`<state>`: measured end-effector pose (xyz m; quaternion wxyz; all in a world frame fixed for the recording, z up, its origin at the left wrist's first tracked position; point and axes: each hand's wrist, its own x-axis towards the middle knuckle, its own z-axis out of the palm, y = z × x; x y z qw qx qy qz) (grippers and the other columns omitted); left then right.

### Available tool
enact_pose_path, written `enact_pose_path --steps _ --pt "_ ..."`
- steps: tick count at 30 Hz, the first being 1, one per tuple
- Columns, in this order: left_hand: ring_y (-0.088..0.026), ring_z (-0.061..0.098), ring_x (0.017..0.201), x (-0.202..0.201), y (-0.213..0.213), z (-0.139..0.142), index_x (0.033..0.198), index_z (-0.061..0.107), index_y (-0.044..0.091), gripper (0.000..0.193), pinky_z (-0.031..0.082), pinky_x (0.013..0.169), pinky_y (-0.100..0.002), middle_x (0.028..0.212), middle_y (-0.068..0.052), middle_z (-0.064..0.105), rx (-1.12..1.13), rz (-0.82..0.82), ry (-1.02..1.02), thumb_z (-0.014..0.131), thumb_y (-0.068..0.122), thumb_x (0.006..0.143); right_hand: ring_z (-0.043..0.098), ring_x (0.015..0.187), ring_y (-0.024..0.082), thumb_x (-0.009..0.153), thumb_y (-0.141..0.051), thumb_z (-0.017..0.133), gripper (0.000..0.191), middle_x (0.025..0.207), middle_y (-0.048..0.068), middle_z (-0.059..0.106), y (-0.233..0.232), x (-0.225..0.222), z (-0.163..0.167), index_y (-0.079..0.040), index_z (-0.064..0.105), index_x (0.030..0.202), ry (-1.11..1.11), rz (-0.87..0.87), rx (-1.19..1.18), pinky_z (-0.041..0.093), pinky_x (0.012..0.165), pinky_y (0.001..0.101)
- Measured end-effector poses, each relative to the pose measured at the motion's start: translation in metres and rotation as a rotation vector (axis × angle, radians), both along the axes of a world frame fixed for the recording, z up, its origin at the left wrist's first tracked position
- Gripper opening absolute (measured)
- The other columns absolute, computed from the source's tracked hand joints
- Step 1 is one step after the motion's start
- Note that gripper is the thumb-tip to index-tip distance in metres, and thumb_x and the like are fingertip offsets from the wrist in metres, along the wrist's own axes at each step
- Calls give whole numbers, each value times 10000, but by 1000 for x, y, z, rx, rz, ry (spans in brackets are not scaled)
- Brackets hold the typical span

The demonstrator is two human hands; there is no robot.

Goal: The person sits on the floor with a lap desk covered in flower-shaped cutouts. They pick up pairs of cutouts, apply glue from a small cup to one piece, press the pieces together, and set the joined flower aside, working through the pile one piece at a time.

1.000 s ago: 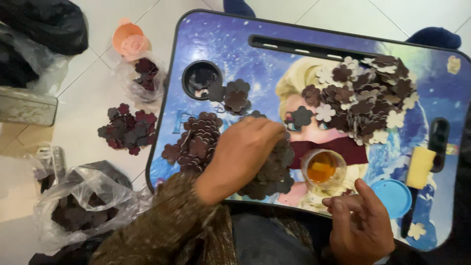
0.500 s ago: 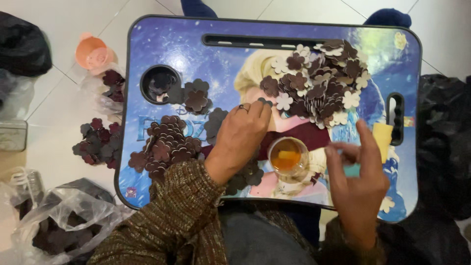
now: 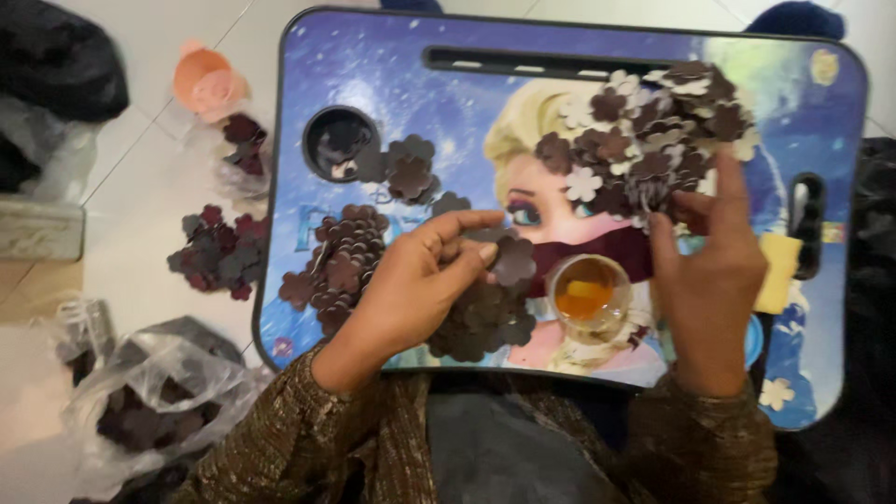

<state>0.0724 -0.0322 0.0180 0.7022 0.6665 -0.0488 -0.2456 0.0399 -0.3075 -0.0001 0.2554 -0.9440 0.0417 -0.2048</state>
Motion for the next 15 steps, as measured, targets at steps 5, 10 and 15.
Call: enact_pose_path --steps 5,10,15 --pt "-91 697 721 -28 -6 5 1342 670 122 355 516 605 -268 850 -71 785 379 -33 -18 633 169 992 778 1068 246 1058 77 722 648 1176 170 766 -18 -18 3 28 356 1591 -89 -20 -134 608 950 358" --pt "-253 740 774 -49 -5 17 1319 697 96 365 543 642 -356 994 -139 796 764 177 -540 717 164 961 753 974 229 1125 98 664 620 1121 201 749 1 -52 27 78 284 1614 -129 -44 264 569 899 287" --pt "-155 777 967 -60 -24 24 1338 656 50 417 624 806 -287 1131 -108 789 225 81 -404 753 151 946 759 1027 245 1010 98 641 767 1090 225 735 28 -86 45 55 258 1674 21 21 694 609 959 283"
